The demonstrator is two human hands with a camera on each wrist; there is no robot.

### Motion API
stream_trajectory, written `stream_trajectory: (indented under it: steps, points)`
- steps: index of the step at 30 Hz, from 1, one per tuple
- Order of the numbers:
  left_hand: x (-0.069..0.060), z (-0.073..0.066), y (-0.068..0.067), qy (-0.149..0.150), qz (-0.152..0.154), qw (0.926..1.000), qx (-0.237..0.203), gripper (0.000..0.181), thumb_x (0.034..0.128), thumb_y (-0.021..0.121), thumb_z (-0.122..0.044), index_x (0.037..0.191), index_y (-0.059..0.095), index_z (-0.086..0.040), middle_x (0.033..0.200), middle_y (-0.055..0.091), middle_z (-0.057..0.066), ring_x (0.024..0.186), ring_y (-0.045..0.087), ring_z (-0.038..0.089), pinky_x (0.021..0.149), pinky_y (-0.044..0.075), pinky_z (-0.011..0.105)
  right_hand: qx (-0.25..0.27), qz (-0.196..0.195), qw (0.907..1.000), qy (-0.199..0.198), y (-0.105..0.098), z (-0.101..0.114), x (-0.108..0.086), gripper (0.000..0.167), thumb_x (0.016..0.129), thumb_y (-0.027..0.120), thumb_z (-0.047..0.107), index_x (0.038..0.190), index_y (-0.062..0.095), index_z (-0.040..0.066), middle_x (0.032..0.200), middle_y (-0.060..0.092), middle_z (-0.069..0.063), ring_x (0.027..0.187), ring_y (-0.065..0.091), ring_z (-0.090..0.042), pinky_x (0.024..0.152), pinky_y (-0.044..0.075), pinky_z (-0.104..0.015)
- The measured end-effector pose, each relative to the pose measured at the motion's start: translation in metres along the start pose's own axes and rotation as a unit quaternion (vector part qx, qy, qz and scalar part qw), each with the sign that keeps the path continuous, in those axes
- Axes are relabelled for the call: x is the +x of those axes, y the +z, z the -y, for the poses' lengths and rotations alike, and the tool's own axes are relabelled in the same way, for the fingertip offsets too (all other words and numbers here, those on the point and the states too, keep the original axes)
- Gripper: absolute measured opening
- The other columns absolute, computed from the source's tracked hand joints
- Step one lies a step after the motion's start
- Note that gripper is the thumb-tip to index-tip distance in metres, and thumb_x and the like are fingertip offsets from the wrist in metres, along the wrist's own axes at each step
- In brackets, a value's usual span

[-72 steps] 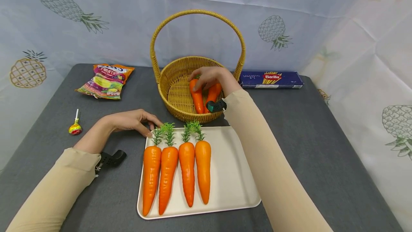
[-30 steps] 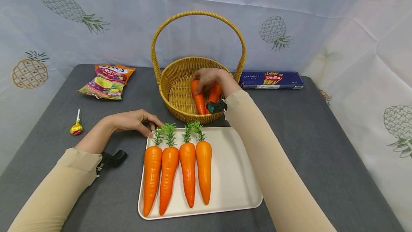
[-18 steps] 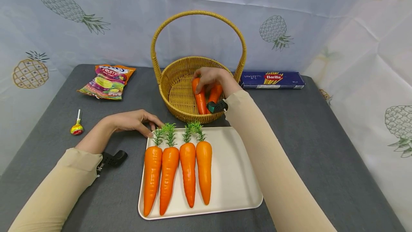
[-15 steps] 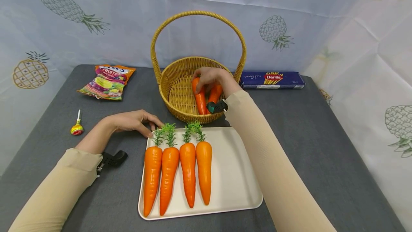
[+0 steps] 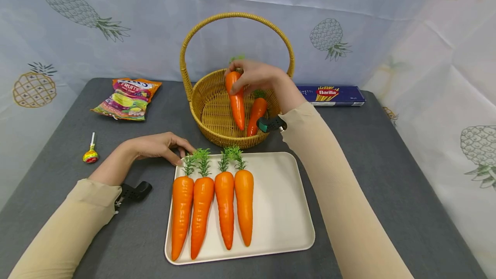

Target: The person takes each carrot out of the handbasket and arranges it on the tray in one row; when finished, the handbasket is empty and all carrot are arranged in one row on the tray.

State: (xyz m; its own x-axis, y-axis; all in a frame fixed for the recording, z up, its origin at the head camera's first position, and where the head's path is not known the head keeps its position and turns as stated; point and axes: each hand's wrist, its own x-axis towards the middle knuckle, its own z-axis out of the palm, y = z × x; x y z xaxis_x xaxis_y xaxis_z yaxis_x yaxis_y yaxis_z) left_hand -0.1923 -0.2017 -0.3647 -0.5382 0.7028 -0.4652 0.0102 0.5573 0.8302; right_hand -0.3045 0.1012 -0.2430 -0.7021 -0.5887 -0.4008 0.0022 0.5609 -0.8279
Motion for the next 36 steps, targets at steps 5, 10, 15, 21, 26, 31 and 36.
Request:
stream_trajectory:
  steps: [5, 10, 15, 21, 26, 31, 36]
  points:
    - [0.000, -0.001, 0.001, 0.000, -0.001, 1.0000, 0.000, 0.053, 0.0870, 0.073, -0.013, 0.136, 0.057, 0.000, 0.102, 0.062, 0.007, 0.090, 0.057, 0.012, 0.075, 0.050, 0.027, -0.007, -0.003, 0.9991, -0.041, 0.003, 0.009, -0.021, 0.058, 0.085, 0.071, 0.003, 0.136, 0.045, 0.011, 0.121, 0.049, -0.009, 0.103, 0.058, -0.023, 0.080, 0.056, -0.032]
    - [0.000, 0.001, 0.002, -0.004, -0.001, 1.0000, -0.002, 0.054, 0.0872, 0.072, -0.014, 0.137, 0.057, 0.000, 0.102, 0.062, 0.007, 0.090, 0.057, 0.012, 0.075, 0.050, 0.027, -0.013, 0.003, 0.9970, -0.077, 0.011, 0.011, -0.037, 0.055, 0.084, 0.073, 0.004, 0.132, 0.049, 0.012, 0.122, 0.050, -0.009, 0.093, 0.055, -0.022, 0.073, 0.052, -0.030]
    - [0.001, 0.003, 0.002, -0.006, -0.005, 1.0000, -0.002, 0.053, 0.0867, 0.073, -0.014, 0.136, 0.058, -0.002, 0.103, 0.062, 0.008, 0.091, 0.057, 0.013, 0.075, 0.050, 0.027, -0.022, 0.011, 0.9942, -0.105, 0.023, 0.007, -0.054, 0.055, 0.082, 0.074, 0.006, 0.132, 0.051, 0.010, 0.129, 0.049, -0.009, 0.095, 0.056, -0.025, 0.077, 0.052, -0.035]
    - [0.001, 0.002, 0.001, -0.012, -0.007, 0.9999, -0.005, 0.053, 0.0864, 0.073, -0.014, 0.136, 0.058, -0.003, 0.102, 0.062, 0.008, 0.091, 0.057, 0.014, 0.076, 0.051, 0.028, -0.014, 0.034, 0.9910, -0.129, 0.036, -0.005, -0.079, 0.056, 0.079, 0.073, 0.003, 0.131, 0.051, 0.006, 0.129, 0.050, -0.011, 0.102, 0.061, -0.033, 0.084, 0.056, -0.040]
    - [0.001, 0.001, 0.000, -0.014, -0.003, 0.9999, -0.008, 0.054, 0.0868, 0.073, -0.013, 0.137, 0.057, -0.001, 0.102, 0.062, 0.007, 0.091, 0.057, 0.014, 0.076, 0.051, 0.029, -0.008, 0.043, 0.9911, -0.126, 0.046, -0.018, -0.098, 0.056, 0.077, 0.073, 0.000, 0.129, 0.051, 0.005, 0.130, 0.050, -0.012, 0.103, 0.060, -0.031, 0.086, 0.056, -0.039]
    - [0.000, 0.001, 0.000, -0.014, -0.004, 0.9999, -0.007, 0.054, 0.0869, 0.073, -0.013, 0.137, 0.057, -0.001, 0.102, 0.062, 0.006, 0.091, 0.057, 0.013, 0.076, 0.051, 0.028, -0.007, 0.044, 0.9922, -0.116, 0.054, -0.031, -0.112, 0.058, 0.078, 0.073, 0.001, 0.130, 0.050, 0.003, 0.132, 0.050, -0.013, 0.104, 0.060, -0.030, 0.087, 0.054, -0.038]
    - [0.001, 0.000, 0.001, -0.008, -0.001, 0.9999, -0.008, 0.053, 0.0877, 0.072, -0.013, 0.137, 0.056, 0.000, 0.102, 0.062, 0.007, 0.090, 0.058, 0.013, 0.075, 0.051, 0.028, -0.008, 0.039, 0.9941, -0.101, 0.064, -0.043, -0.123, 0.057, 0.078, 0.074, 0.003, 0.130, 0.051, 0.007, 0.132, 0.051, -0.012, 0.104, 0.062, -0.030, 0.086, 0.055, -0.038]
